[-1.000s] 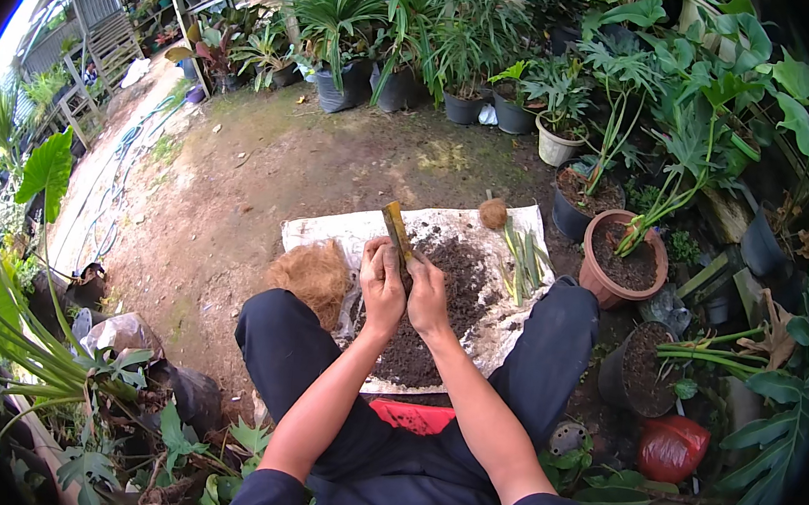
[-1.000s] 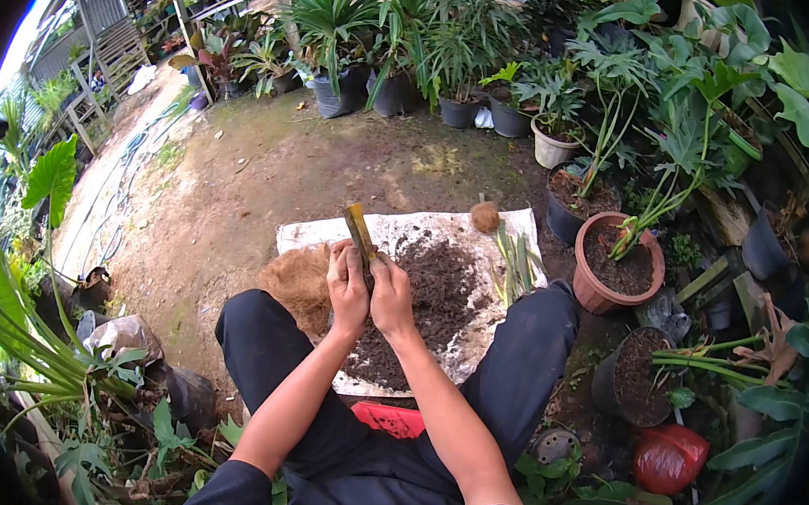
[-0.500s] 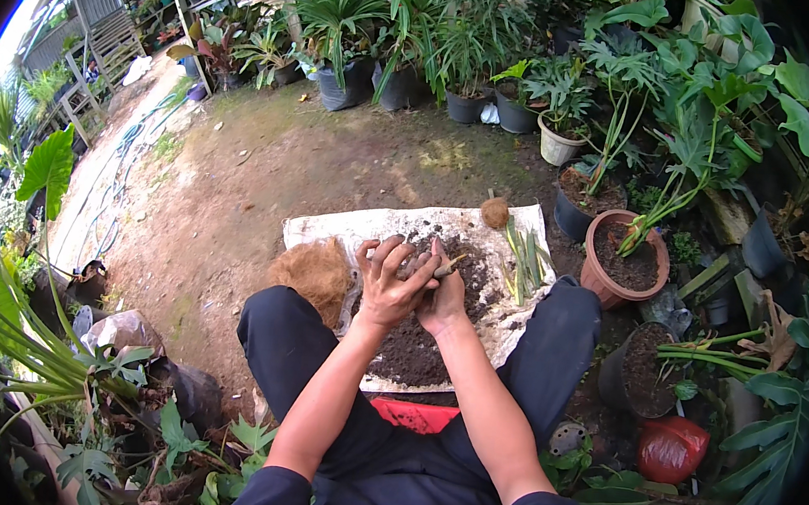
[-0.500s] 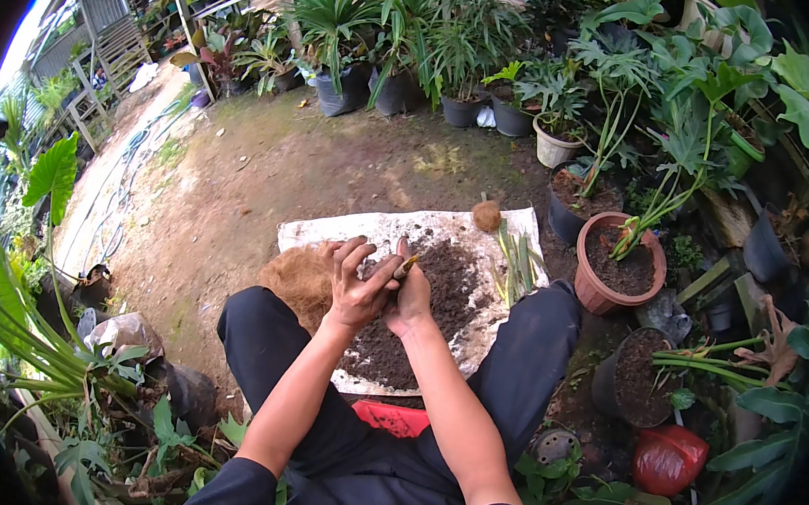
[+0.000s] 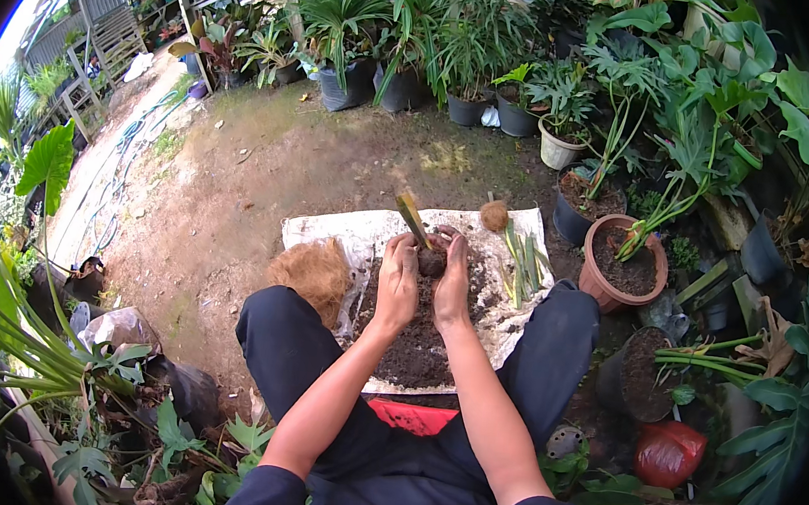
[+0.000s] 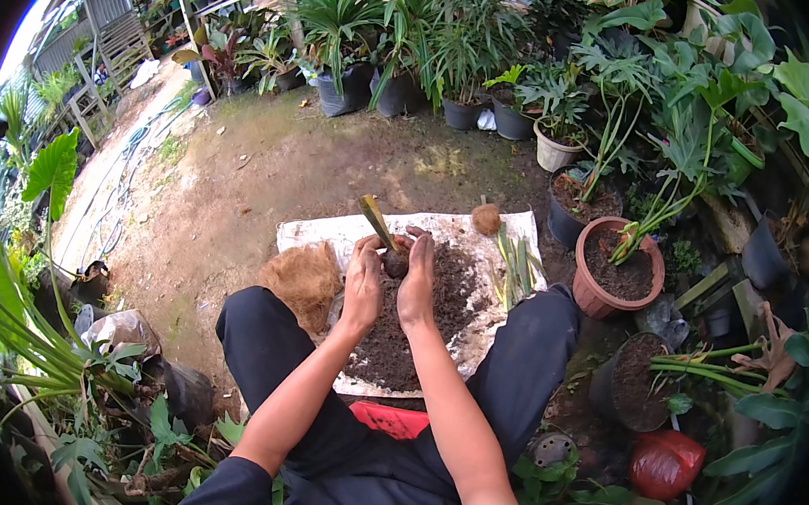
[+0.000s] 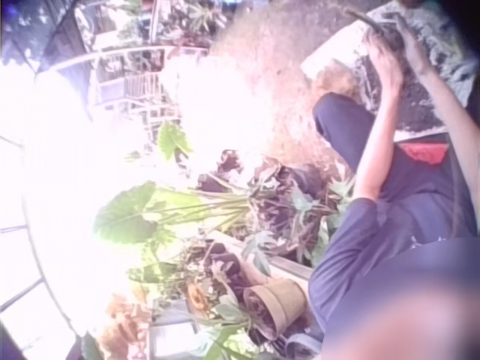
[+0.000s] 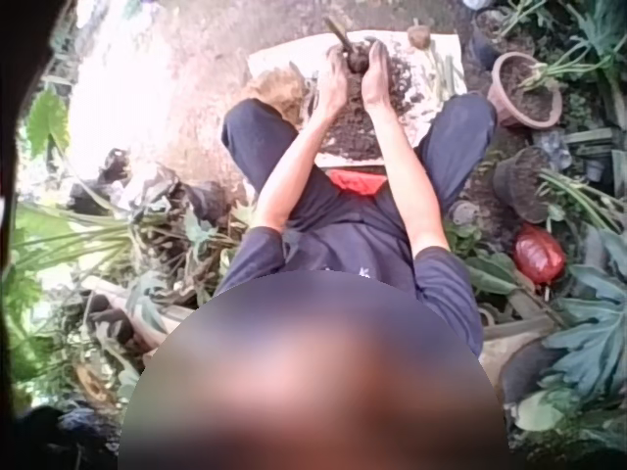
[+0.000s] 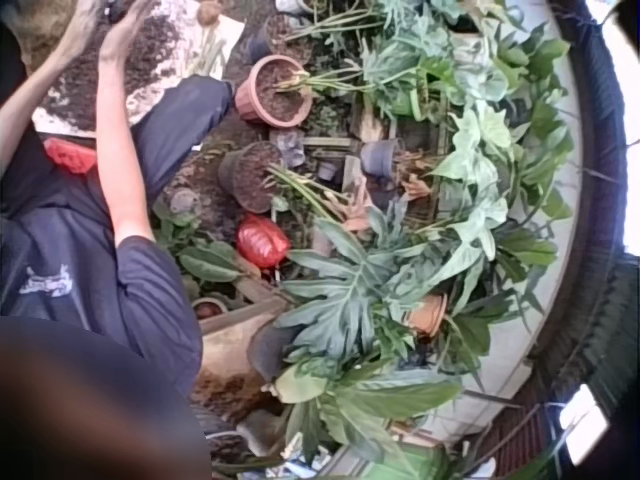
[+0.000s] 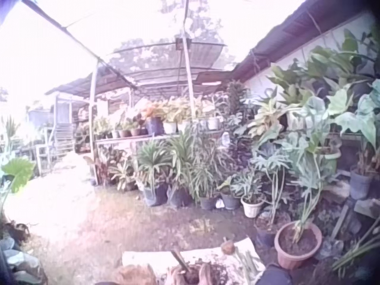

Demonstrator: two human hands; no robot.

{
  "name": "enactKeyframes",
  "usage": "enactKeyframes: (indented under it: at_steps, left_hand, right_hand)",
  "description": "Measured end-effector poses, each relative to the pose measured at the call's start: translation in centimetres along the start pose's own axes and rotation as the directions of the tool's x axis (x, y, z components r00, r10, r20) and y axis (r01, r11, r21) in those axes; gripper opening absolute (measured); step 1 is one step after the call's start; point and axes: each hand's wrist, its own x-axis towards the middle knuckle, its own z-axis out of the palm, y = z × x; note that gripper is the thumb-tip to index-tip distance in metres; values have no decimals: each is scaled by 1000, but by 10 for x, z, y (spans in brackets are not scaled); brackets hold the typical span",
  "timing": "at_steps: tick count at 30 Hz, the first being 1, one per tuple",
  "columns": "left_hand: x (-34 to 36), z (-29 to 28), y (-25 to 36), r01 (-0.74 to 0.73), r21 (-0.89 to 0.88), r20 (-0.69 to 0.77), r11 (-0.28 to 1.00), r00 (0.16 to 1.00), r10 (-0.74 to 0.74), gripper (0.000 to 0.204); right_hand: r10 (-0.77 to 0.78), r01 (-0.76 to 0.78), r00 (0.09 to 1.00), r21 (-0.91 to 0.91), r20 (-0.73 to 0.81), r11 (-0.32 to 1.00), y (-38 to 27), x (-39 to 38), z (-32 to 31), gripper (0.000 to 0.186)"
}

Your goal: The person sits on the ground and prepares plant cuttings by wrapping their bases in soil and then encasing them in coconut coir. The person handles multiple cuttings one at a time, forming soil balls and wrapping them with coir fibers.

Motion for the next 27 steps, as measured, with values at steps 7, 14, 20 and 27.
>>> enactKeyframes:
  at_steps: [7, 14, 20, 27]
  left_hand:
    - [12, -21, -18, 421, -857, 141, 297, 747, -650, 28]
    - [6, -17, 7, 523, -812, 184, 261, 653, -735, 35]
    - [7, -24, 10, 545, -617, -25, 567, 707, -707, 53]
    - [12, -30, 15, 616, -677, 170, 403, 663, -729, 61]
  right_hand:
    - [-103, 397, 887, -628, 450, 670, -12, -12, 1, 59]
    - [-231, 454, 870, -529, 435, 717, 4, -14, 2, 37]
    - [-193, 352, 912, -446, 363, 823, 21, -24, 17, 31]
    - [-309, 609, 787, -590, 534, 531, 0, -21, 11, 38]
